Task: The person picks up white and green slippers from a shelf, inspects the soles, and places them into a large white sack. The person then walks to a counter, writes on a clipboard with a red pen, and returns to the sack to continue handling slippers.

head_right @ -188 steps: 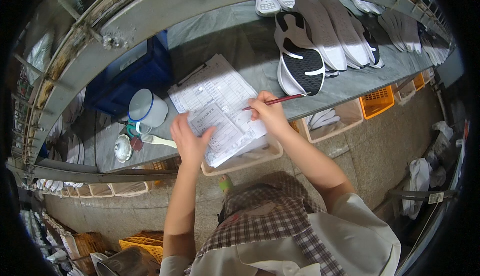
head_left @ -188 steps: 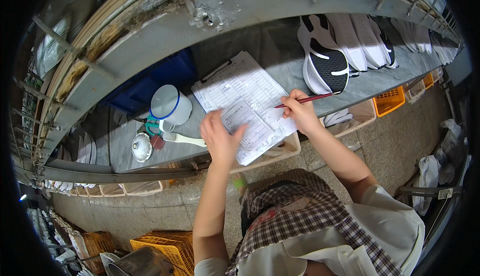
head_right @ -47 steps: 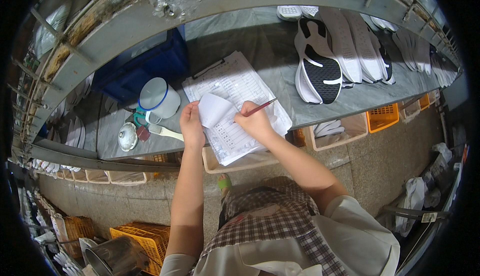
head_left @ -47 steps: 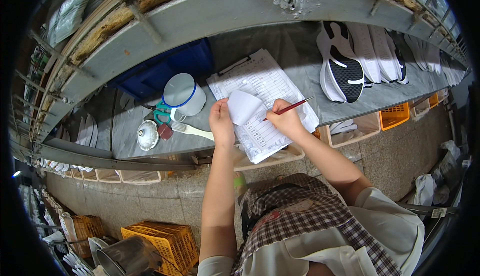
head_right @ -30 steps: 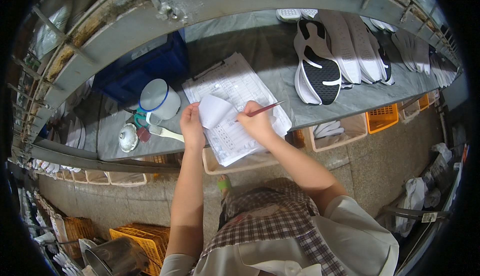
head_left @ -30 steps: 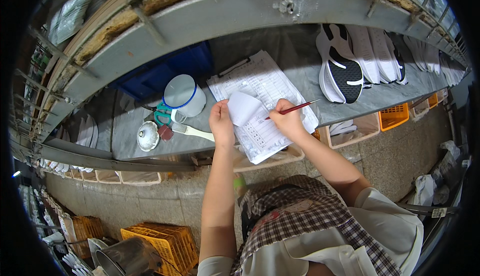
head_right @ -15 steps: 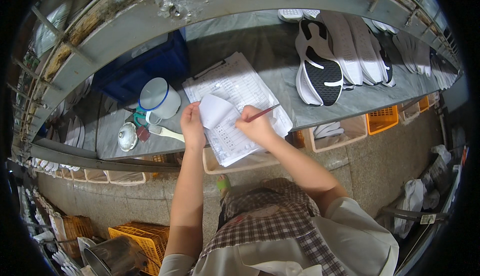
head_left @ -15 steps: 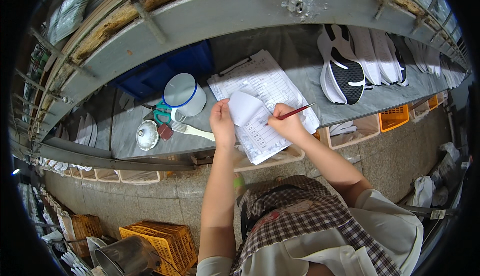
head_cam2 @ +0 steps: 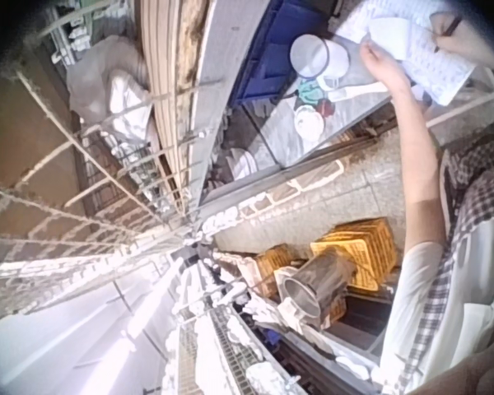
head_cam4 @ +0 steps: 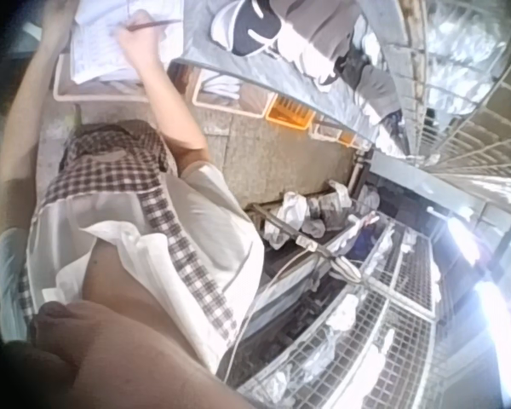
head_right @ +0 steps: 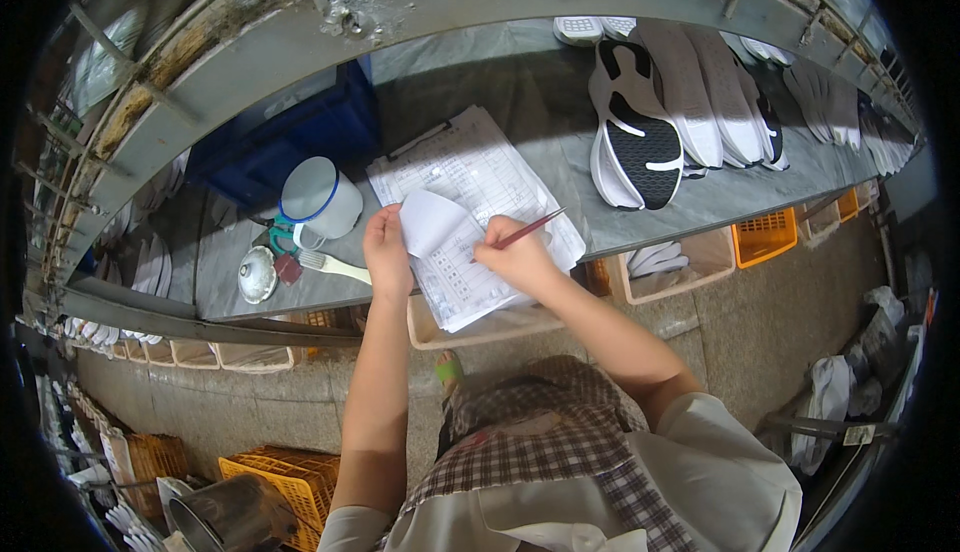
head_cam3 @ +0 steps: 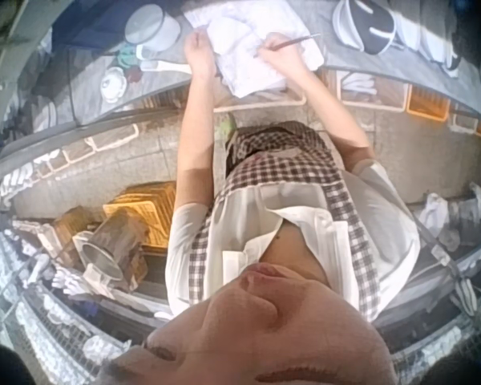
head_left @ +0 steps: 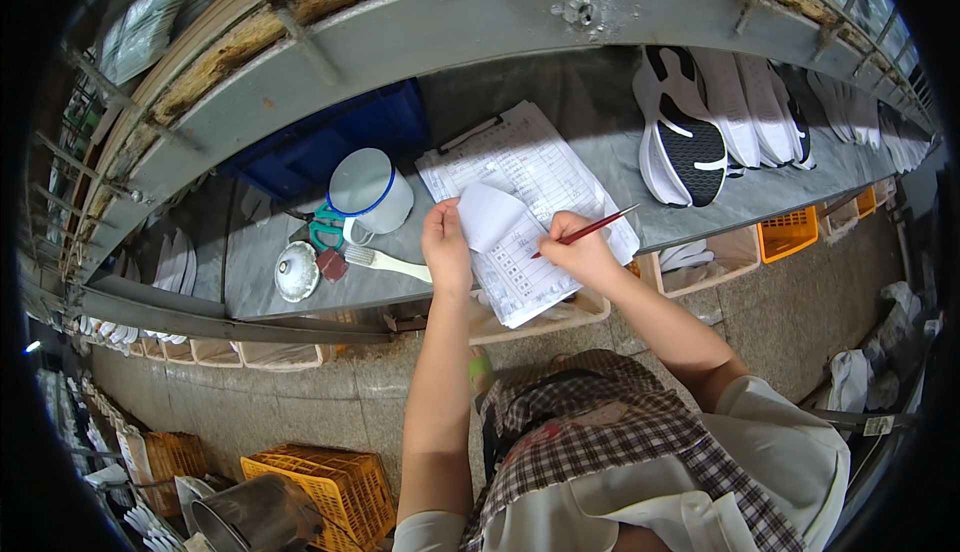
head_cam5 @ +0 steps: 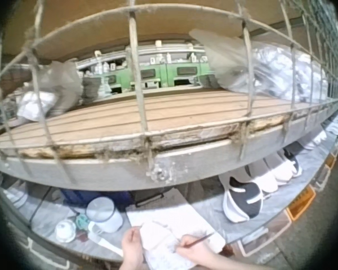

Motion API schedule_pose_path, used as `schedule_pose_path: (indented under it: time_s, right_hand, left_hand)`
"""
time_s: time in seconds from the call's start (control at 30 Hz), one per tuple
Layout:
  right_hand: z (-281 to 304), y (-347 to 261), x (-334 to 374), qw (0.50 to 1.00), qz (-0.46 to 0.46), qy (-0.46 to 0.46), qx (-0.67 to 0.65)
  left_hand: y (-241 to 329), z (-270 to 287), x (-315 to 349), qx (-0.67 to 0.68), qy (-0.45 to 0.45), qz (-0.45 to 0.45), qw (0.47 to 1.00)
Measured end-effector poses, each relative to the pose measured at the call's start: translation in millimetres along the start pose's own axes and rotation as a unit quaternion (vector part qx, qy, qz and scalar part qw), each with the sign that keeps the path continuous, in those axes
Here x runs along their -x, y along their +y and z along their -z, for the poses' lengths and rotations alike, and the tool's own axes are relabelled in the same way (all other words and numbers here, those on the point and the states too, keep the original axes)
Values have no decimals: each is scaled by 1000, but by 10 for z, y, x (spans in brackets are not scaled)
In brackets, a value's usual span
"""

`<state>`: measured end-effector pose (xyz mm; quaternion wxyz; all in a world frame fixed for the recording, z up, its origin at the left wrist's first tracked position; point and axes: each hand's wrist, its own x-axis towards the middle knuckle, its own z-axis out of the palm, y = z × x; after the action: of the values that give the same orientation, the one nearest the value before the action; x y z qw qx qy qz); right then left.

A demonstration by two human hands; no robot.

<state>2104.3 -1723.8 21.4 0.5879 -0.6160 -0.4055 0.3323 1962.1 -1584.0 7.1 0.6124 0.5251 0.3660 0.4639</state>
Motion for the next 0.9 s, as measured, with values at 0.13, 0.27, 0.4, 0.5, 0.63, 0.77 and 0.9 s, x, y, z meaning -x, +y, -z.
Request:
schedule_pose_path:
  time_s: [0.13,0.27,0.4,0.5,0.63,0.77,0.9]
  right_hand:
    - [-29,8,45,993,17,3,116]
    - [-28,53,28,994,15,29,107]
    - [-31,108,8,995,11,39,89]
    - [-35,116,7,995,1,58,76]
    - [30,42,18,999,7,34,36]
    - [104,-53,66,992,-57,2,-110]
    - [41,-35,142,999,-45,2,11]
  left_hand:
    - [-5,4,5,7,0,9,1000]
    - [-1,4,-2,-3,-3,-6,1000]
    - [1,1,-5,12,-8,-1,1000]
    - [3,-5,-4,4,-1,-1,1000]
    - [4,1,-7,18,-11,5,1000]
    - [-2,8,-17,-35,3,-10,999]
    - [-18,5,-12,-12,3,-13,1000]
